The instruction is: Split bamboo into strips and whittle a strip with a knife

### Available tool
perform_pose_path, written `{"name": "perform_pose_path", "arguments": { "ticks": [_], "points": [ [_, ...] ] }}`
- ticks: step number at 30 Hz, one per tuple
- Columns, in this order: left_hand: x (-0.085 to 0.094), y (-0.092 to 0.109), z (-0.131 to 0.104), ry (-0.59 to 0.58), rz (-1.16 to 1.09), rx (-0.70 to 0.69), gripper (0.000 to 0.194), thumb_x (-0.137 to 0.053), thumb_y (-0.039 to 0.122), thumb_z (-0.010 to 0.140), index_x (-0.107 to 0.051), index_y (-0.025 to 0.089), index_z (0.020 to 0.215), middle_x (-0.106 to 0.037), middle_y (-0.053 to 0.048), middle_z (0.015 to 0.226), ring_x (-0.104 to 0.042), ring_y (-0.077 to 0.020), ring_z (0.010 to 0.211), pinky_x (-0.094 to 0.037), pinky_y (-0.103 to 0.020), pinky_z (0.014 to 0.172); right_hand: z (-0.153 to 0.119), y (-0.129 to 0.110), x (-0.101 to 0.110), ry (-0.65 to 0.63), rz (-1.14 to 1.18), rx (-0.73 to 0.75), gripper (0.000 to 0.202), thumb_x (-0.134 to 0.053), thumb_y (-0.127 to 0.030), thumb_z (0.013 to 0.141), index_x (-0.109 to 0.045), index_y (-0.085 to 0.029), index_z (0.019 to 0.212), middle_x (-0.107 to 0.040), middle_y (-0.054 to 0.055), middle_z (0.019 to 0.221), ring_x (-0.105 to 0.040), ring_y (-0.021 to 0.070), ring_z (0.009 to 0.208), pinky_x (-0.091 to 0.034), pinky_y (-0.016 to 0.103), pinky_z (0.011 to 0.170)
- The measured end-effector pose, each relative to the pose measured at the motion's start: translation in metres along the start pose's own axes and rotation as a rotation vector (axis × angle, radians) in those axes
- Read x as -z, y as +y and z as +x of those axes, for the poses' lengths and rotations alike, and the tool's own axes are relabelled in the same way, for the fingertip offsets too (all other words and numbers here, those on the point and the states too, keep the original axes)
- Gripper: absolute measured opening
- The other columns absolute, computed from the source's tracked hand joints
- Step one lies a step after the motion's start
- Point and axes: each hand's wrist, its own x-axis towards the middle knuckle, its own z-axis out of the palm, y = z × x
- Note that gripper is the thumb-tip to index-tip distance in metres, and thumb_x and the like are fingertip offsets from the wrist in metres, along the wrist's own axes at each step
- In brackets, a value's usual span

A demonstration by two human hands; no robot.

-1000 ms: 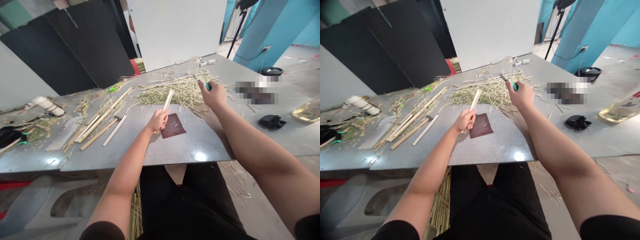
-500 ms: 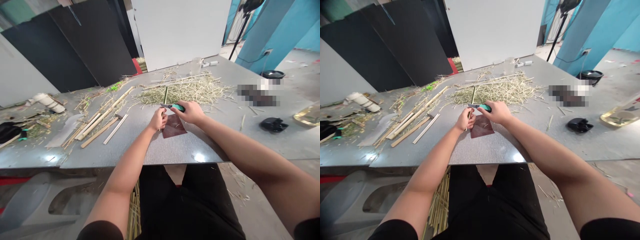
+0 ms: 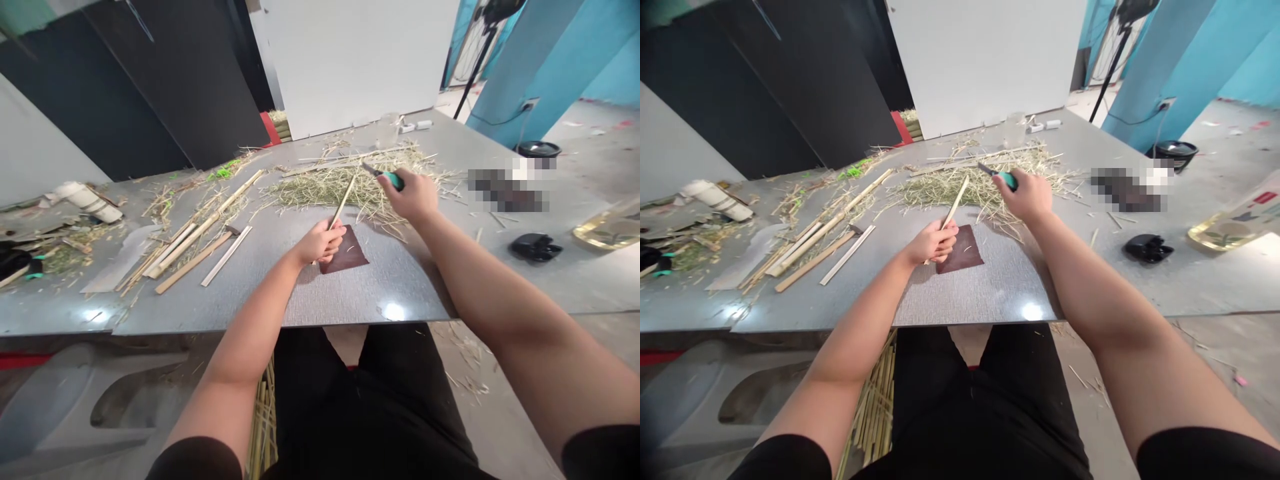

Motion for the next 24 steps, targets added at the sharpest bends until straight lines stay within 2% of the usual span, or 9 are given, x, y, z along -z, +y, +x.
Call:
{"name": "perform_pose_path", "arguments": {
  "ticks": [3,5,7,9,12,15,19,21,24],
  "points": [
    [0.009,-0.004,0.007,0.077,-0.018,-0.079,0.038,-0.062,0.056,0.104,-0.037,0.028,0.099,-0.026,0.013,0.054,-0.018,-0.0065,0.038,-0.019,-0.019,0.039,0.008,0.016,0.008,0.119,0.042,-0.075,0.072,-0.050,-0.086,0.103,-0.060,-0.016,0.090,-0.053,0.006,0.074,-0.033,0.0107,0.069,-0.028,0.030,0.074],
    [0.017,-0.009,0.015,0.174,-0.064,-0.109,0.034,-0.052,0.059,0.107,-0.040,0.028,0.100,-0.029,0.013,0.052,-0.020,-0.0079,0.037,-0.022,-0.020,0.039,0.004,0.011,0.007,0.113,0.097,-0.091,0.069,-0.053,-0.085,0.102,-0.059,-0.017,0.093,-0.055,0.006,0.077,-0.037,0.0110,0.071,-0.029,0.030,0.074],
    [0.025,-0.015,0.023,0.316,-0.099,-0.196,0.035,-0.043,0.059,0.110,-0.043,0.026,0.098,-0.040,0.009,0.055,-0.032,-0.0090,0.040,-0.030,-0.021,0.043,-0.005,-0.004,0.003,0.063,0.164,-0.100,0.064,-0.061,-0.081,0.099,-0.060,-0.017,0.096,-0.058,0.005,0.080,-0.042,0.0109,0.072,-0.030,0.029,0.073],
    [0.033,-0.020,0.029,0.483,-0.051,-0.325,0.041,-0.041,0.057,0.111,-0.048,0.023,0.091,-0.051,0.003,0.066,-0.048,-0.0087,0.052,-0.040,-0.021,0.051,-0.016,-0.022,-0.003,-0.002,0.231,-0.088,0.057,-0.069,-0.073,0.097,-0.060,-0.017,0.094,-0.057,0.004,0.079,-0.042,0.0099,0.072,-0.030,0.028,0.072],
    [0.042,-0.025,0.030,0.652,0.096,-0.435,0.052,-0.045,0.061,0.112,-0.054,0.018,0.083,-0.052,0.000,0.074,-0.051,-0.0072,0.063,-0.041,-0.019,0.060,-0.030,-0.042,-0.009,-0.155,0.350,-0.038,0.059,-0.071,-0.070,0.096,-0.053,-0.015,0.083,-0.047,0.001,0.072,-0.036,0.0075,0.070,-0.028,0.028,0.069],
    [0.039,-0.026,0.028,0.668,0.146,-0.448,0.055,-0.052,0.069,0.108,-0.060,0.019,0.088,-0.050,0.001,0.074,-0.048,-0.0068,0.063,-0.038,-0.020,0.059,-0.040,-0.057,-0.010,-0.387,0.467,-0.007,0.070,-0.072,-0.080,0.093,-0.054,-0.014,0.079,-0.043,0.001,0.072,-0.034,0.0062,0.070,-0.026,0.027,0.067],
    [0.027,-0.024,0.026,0.648,0.089,-0.418,0.052,-0.064,0.072,0.101,-0.064,0.020,0.101,-0.056,0.004,0.071,-0.049,-0.0053,0.054,-0.037,-0.020,0.053,-0.049,-0.070,-0.010,-0.631,0.464,0.022,0.067,-0.081,-0.081,0.084,-0.076,-0.016,0.100,-0.052,0.001,0.074,-0.039,0.0065,0.069,-0.029,0.026,0.067],
    [0.022,-0.022,0.025,0.601,0.031,-0.397,0.054,-0.070,0.074,0.097,-0.063,0.021,0.109,-0.057,0.005,0.069,-0.054,-0.0072,0.049,-0.037,-0.021,0.048,-0.049,-0.072,-0.010,-0.664,0.456,0.026,0.060,-0.083,-0.074,0.083,-0.079,-0.017,0.102,-0.055,0.001,0.075,-0.041,0.0066,0.070,-0.032,0.026,0.068],
    [0.022,-0.018,0.021,0.539,-0.006,-0.415,0.059,-0.081,0.072,0.089,-0.064,0.020,0.112,-0.061,0.004,0.073,-0.066,-0.0113,0.053,-0.041,-0.022,0.045,-0.045,-0.068,-0.011,-0.605,0.528,0.022,0.047,-0.080,-0.060,0.086,-0.079,-0.014,0.096,-0.064,0.003,0.084,-0.050,0.0084,0.078,-0.040,0.025,0.075]
  ]
}}
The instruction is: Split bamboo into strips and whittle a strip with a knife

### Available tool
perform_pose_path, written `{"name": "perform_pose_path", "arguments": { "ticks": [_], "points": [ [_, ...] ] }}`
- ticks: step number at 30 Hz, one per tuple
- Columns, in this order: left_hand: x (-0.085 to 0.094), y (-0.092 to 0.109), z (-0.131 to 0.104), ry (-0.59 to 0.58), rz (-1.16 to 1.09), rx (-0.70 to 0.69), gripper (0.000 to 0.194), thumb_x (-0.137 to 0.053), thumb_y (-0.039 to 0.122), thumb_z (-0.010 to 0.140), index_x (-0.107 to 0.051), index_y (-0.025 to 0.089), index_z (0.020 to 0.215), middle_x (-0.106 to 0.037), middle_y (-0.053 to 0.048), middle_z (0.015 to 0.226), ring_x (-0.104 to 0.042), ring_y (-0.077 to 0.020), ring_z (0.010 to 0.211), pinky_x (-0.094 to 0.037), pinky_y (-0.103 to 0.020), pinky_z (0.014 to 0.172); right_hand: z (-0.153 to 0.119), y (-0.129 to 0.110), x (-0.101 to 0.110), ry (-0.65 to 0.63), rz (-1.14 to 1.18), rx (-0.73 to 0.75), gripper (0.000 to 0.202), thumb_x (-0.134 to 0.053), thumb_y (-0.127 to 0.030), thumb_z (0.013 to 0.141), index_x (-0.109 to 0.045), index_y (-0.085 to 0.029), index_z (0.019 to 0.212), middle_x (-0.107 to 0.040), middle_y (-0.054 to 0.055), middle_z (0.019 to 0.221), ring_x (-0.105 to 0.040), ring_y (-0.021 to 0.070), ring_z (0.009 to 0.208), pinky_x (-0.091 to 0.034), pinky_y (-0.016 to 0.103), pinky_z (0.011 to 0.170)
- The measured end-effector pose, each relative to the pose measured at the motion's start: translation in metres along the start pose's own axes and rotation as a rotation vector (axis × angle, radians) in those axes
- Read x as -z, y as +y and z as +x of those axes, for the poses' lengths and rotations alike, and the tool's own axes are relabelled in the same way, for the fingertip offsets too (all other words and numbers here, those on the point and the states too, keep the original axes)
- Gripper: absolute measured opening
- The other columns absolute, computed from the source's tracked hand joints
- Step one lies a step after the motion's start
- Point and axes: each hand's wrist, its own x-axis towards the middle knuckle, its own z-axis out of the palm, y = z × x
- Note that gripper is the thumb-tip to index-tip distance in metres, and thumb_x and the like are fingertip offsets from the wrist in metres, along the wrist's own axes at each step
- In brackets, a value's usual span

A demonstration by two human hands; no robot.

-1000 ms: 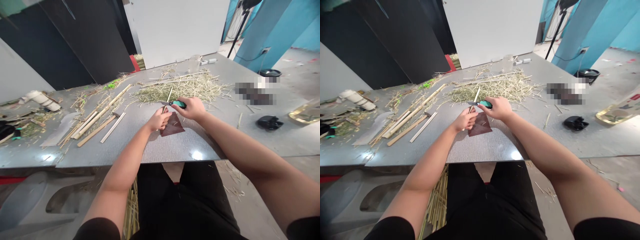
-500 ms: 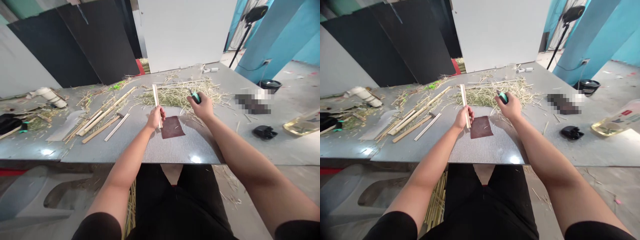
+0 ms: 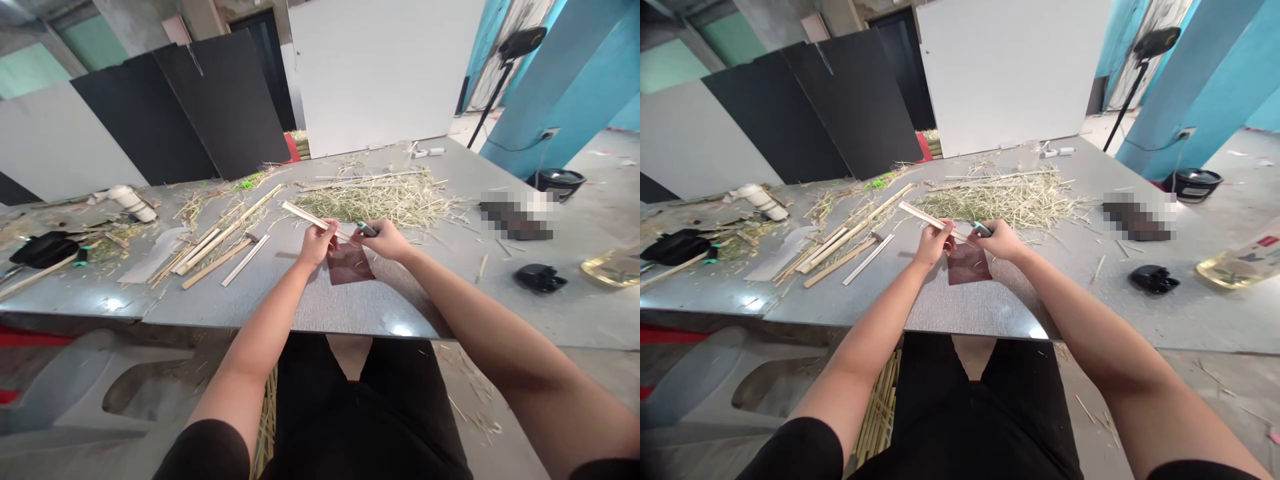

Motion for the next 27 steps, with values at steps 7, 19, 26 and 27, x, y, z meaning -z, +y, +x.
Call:
{"name": "perform_pose_path", "arguments": {
  "ticks": [7,19,26,27],
  "points": [
    [0.006,0.016,-0.007,-0.090,-0.013,0.039,0.057,-0.084,0.061,0.088,-0.067,0.018,0.121,-0.075,-0.004,0.096,-0.074,-0.0109,0.065,-0.046,-0.019,0.049,0.004,0.011,0.009,0.081,0.120,0.032,0.061,-0.081,-0.071,0.088,-0.077,-0.015,0.111,-0.064,0.004,0.087,-0.051,0.0090,0.079,-0.040,0.024,0.072],
    [0.037,-0.006,0.011,-0.252,-0.094,0.435,0.045,-0.058,0.050,0.102,-0.070,0.018,0.133,-0.075,-0.005,0.089,-0.067,-0.0108,0.057,-0.042,-0.021,0.047,0.007,0.009,0.038,0.081,0.844,-0.128,0.060,-0.095,-0.050,0.077,-0.046,-0.020,0.096,-0.024,-0.007,0.068,-0.022,0.0030,0.056,-0.016,0.024,0.051],
    [0.048,0.016,0.006,-0.499,-0.280,0.481,0.106,-0.027,0.101,0.089,-0.076,0.011,0.118,-0.072,-0.010,0.070,-0.058,-0.0149,0.046,-0.039,-0.027,0.044,0.006,0.018,0.060,0.026,0.890,-0.120,0.061,-0.089,-0.049,0.083,-0.036,-0.021,0.092,-0.019,-0.008,0.066,-0.021,0.0037,0.052,-0.016,0.026,0.052],
    [0.048,0.019,0.003,-0.564,-0.232,0.492,0.108,-0.030,0.103,0.088,-0.076,0.011,0.122,-0.074,-0.011,0.072,-0.059,-0.0150,0.047,-0.039,-0.027,0.044,0.006,0.019,0.061,0.025,0.890,-0.129,0.061,-0.089,-0.049,0.083,-0.036,-0.021,0.092,-0.019,-0.008,0.066,-0.021,0.0036,0.052,-0.016,0.026,0.052]
  ]
}}
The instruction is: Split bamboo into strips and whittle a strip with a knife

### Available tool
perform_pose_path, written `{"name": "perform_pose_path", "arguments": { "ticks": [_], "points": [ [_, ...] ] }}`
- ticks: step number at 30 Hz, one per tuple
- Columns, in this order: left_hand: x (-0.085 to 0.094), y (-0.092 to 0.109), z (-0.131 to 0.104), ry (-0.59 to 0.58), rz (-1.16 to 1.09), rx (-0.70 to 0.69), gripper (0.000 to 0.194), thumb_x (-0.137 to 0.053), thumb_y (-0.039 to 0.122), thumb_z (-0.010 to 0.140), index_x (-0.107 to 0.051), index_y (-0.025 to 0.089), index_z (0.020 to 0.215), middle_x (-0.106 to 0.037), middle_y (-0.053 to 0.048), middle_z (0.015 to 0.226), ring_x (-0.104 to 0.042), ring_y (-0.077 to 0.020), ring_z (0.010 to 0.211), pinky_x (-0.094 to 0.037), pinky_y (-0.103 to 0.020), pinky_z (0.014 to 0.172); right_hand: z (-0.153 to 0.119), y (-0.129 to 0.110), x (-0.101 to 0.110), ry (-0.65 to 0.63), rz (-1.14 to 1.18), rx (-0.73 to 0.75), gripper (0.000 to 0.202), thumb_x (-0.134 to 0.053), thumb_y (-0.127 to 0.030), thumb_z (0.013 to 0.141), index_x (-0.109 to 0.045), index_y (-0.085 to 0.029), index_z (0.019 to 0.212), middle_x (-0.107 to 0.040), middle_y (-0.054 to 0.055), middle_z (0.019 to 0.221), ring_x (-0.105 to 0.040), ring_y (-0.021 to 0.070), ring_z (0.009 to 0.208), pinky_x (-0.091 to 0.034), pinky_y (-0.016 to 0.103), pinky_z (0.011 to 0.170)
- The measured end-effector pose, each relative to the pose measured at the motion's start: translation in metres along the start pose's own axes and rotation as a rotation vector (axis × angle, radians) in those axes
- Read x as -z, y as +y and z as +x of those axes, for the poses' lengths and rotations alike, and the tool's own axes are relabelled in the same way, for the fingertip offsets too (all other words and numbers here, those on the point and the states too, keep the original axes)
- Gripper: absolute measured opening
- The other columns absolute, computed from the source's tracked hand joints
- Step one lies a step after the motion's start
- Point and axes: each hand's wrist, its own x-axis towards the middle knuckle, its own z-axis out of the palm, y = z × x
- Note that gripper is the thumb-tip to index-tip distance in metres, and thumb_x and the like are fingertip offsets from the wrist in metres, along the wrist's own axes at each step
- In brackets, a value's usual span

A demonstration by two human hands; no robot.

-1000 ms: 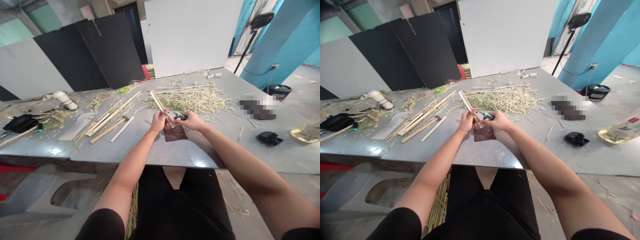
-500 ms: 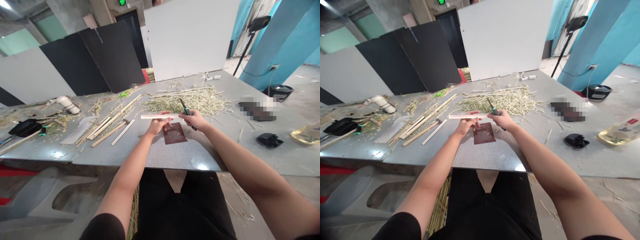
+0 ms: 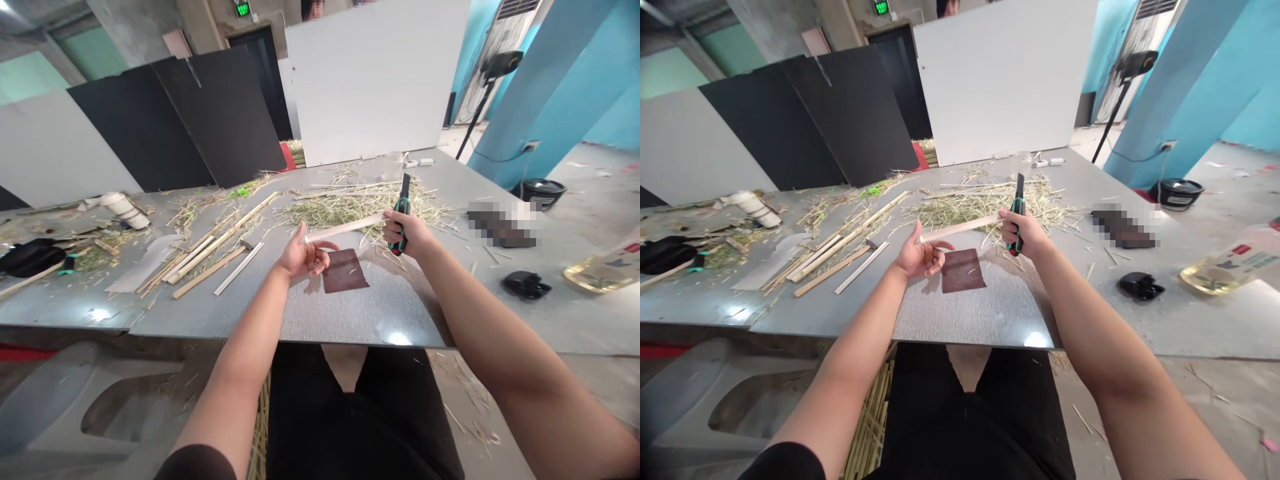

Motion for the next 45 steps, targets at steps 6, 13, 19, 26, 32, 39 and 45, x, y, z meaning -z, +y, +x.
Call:
{"name": "perform_pose_path", "arguments": {
  "ticks": [6,13,19,26,32,39,45],
  "points": [
    [-0.016,0.001,-0.008,-0.082,0.433,0.050,0.052,-0.079,0.064,0.092,-0.075,0.014,0.105,-0.073,-0.006,0.073,-0.067,-0.0125,0.055,-0.050,-0.023,0.054,0.003,0.004,-0.001,0.067,-0.022,-0.009,0.059,-0.091,-0.049,0.082,-0.040,-0.021,0.094,-0.023,-0.008,0.066,-0.023,0.0032,0.052,-0.016,0.025,0.051],
    [-0.014,0.009,-0.012,-0.151,0.324,-0.021,0.071,-0.064,0.077,0.096,-0.073,0.015,0.130,-0.077,-0.009,0.084,-0.064,-0.0127,0.055,-0.053,-0.026,0.053,0.002,0.002,0.000,0.023,-0.023,-0.013,0.062,-0.092,-0.049,0.082,-0.038,-0.021,0.093,-0.022,-0.008,0.065,-0.022,0.0033,0.052,-0.017,0.025,0.051],
    [-0.027,-0.001,0.001,-0.025,0.274,-0.024,0.043,-0.065,0.060,0.102,-0.060,0.018,0.094,-0.056,0.002,0.060,-0.046,-0.0069,0.043,-0.037,-0.020,0.046,0.006,0.009,-0.014,0.141,-0.101,0.067,0.075,-0.071,-0.092,0.086,-0.048,-0.023,0.103,-0.030,-0.005,0.068,-0.025,0.0067,0.053,-0.022,0.027,0.051],
    [-0.051,-0.020,0.029,0.302,-0.003,-0.238,0.048,-0.048,0.064,0.107,-0.040,0.024,0.081,-0.035,0.008,0.048,-0.021,-0.0068,0.037,-0.019,-0.019,0.040,-0.002,0.029,-0.023,0.382,-1.056,0.336,0.074,-0.048,-0.090,0.101,-0.049,-0.018,0.088,-0.053,0.004,0.075,-0.042,0.0118,0.071,-0.028,0.028,0.068],
    [-0.059,-0.023,0.036,0.358,-0.148,-0.228,0.049,-0.050,0.058,0.107,-0.035,0.022,0.077,-0.033,0.007,0.056,-0.019,-0.0032,0.040,-0.012,-0.017,0.043,-0.012,0.042,-0.055,0.170,-1.345,0.333,0.067,-0.036,-0.081,0.108,-0.051,-0.018,0.091,-0.058,0.006,0.076,-0.036,0.0124,0.068,-0.021,0.029,0.071],
    [-0.064,-0.023,0.036,0.420,-0.260,-0.264,0.031,-0.052,0.044,0.098,-0.034,0.023,0.083,-0.029,0.008,0.061,-0.021,-0.0043,0.044,-0.016,-0.018,0.046,-0.014,0.055,-0.070,0.068,-1.457,0.286,0.073,-0.021,-0.081,0.110,-0.054,-0.018,0.095,-0.061,0.007,0.081,-0.033,0.0113,0.068,-0.016,0.029,0.074],
    [-0.067,-0.026,0.036,0.378,-0.155,-0.338,0.046,-0.063,0.055,0.097,-0.034,0.023,0.081,-0.028,0.010,0.064,-0.019,-0.0018,0.044,-0.016,-0.018,0.046,-0.017,0.050,-0.072,0.154,-1.439,0.254,0.078,-0.011,-0.075,0.113,-0.059,-0.017,0.093,-0.064,0.008,0.082,-0.038,0.0122,0.069,-0.017,0.030,0.074]
  ]
}}
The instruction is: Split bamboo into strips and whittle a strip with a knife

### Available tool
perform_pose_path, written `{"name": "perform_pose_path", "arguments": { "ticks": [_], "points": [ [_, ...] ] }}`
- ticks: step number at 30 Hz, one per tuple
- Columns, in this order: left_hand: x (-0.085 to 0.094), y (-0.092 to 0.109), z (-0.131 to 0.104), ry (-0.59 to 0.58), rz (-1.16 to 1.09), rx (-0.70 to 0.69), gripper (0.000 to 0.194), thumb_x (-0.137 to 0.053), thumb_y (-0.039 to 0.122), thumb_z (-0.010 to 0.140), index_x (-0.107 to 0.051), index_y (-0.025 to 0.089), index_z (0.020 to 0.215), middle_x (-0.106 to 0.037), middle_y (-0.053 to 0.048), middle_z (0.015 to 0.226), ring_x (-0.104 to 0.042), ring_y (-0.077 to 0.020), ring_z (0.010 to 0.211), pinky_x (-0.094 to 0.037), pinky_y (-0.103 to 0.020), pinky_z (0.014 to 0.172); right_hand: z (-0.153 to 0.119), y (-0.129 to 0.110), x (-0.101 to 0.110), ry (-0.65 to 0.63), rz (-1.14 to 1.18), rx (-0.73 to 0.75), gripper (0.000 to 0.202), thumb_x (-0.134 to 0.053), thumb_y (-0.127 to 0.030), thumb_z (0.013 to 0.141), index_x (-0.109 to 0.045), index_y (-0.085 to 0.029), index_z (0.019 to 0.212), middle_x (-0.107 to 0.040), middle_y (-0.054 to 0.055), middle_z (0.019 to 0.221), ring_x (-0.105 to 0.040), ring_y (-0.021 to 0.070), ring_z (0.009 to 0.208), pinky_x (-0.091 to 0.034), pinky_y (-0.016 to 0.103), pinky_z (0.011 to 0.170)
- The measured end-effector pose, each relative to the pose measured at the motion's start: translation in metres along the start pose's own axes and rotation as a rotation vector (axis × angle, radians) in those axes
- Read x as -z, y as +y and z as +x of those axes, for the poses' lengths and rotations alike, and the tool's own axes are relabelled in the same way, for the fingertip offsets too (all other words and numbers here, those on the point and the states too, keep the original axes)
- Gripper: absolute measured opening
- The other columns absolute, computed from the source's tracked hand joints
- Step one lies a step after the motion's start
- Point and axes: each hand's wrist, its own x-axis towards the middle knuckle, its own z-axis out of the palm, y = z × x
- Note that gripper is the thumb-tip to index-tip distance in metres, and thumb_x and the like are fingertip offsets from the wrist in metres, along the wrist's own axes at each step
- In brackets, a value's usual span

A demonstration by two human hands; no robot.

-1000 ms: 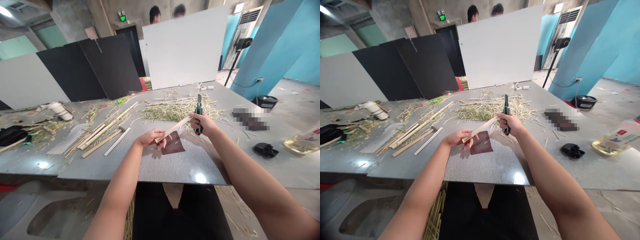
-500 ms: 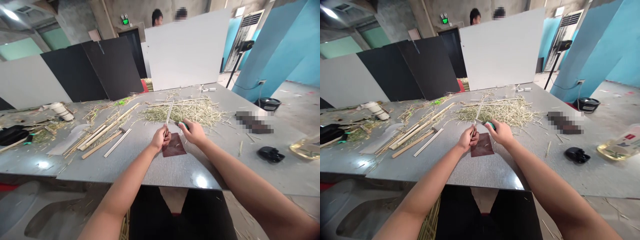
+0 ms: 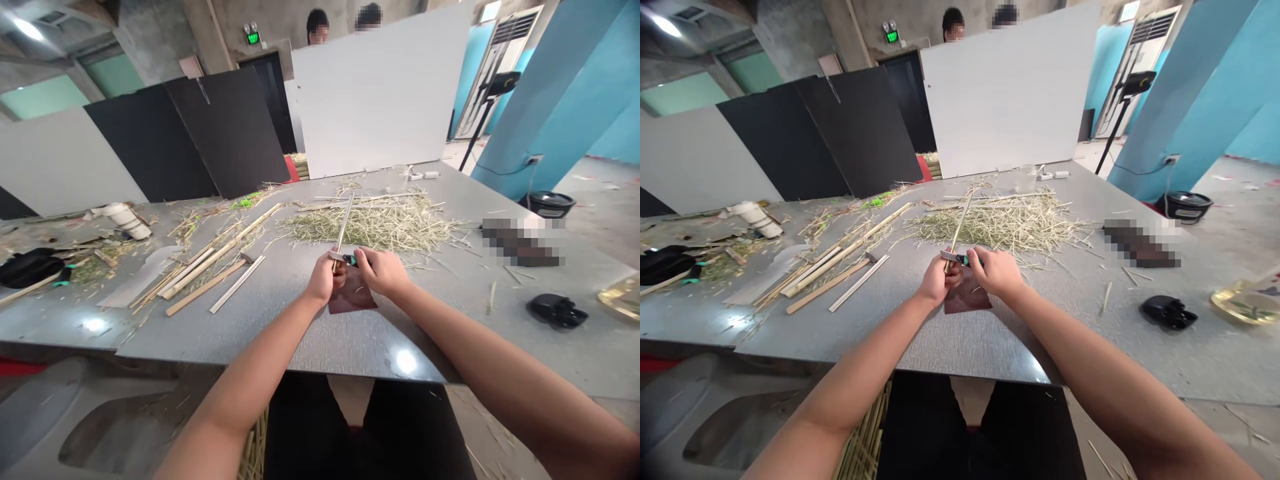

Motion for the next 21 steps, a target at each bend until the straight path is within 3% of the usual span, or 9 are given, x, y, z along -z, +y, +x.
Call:
{"name": "perform_pose_path", "arguments": {
  "ticks": [4,7,11,15,18,21],
  "points": [
    [-0.006,-0.003,-0.003,0.025,0.103,-0.055,0.045,-0.060,0.052,0.100,-0.036,0.022,0.077,-0.034,0.009,0.062,-0.024,-0.0018,0.044,-0.019,-0.019,0.045,0.002,0.000,0.002,0.031,-0.058,-0.049,0.075,-0.014,-0.065,0.115,-0.065,-0.016,0.090,-0.068,0.011,0.084,-0.047,0.0134,0.070,-0.016,0.031,0.074],
    [-0.012,-0.005,-0.008,-0.032,0.155,-0.044,0.051,-0.057,0.061,0.103,-0.035,0.022,0.078,-0.033,0.009,0.062,-0.025,-0.0020,0.044,-0.019,-0.019,0.046,0.012,0.011,0.009,0.093,-0.060,-0.115,0.076,-0.016,-0.063,0.116,-0.069,-0.015,0.090,-0.069,0.013,0.084,-0.052,0.0149,0.071,-0.018,0.031,0.072],
    [-0.018,-0.009,-0.015,-0.193,0.239,0.039,0.057,-0.055,0.069,0.103,-0.039,0.021,0.077,-0.036,0.008,0.063,-0.031,-0.0025,0.046,-0.023,-0.019,0.047,0.032,0.055,0.033,0.227,0.011,-0.370,0.086,-0.011,-0.071,0.114,-0.067,-0.014,0.081,-0.068,0.015,0.081,-0.049,0.0157,0.067,-0.024,0.029,0.070],
    [-0.014,-0.009,-0.014,-0.297,0.317,0.144,0.059,-0.053,0.068,0.105,-0.038,0.021,0.072,-0.031,0.008,0.061,-0.026,-0.0015,0.046,-0.020,-0.019,0.047,0.041,0.106,0.058,0.384,0.036,-0.535,0.090,-0.010,-0.079,0.112,-0.067,-0.015,0.085,-0.069,0.017,0.087,-0.050,0.0168,0.071,-0.026,0.028,0.072],
    [-0.005,-0.005,-0.008,-0.205,0.302,0.144,0.049,-0.050,0.063,0.107,-0.048,0.020,0.084,-0.040,0.006,0.063,-0.028,-0.0024,0.043,-0.020,-0.018,0.044,0.041,0.116,0.061,0.440,0.068,-0.547,0.091,-0.008,-0.081,0.111,-0.068,-0.015,0.088,-0.071,0.017,0.089,-0.053,0.0180,0.074,-0.027,0.029,0.073],
    [0.003,-0.002,-0.001,-0.044,0.282,0.048,0.035,-0.052,0.056,0.108,-0.051,0.022,0.100,-0.045,0.008,0.064,-0.030,-0.0035,0.041,-0.022,-0.017,0.043,0.038,0.099,0.051,0.363,0.083,-0.466,0.094,-0.009,-0.084,0.110,-0.069,-0.016,0.086,-0.070,0.015,0.084,-0.053,0.0175,0.072,-0.028,0.029,0.072]
  ]
}}
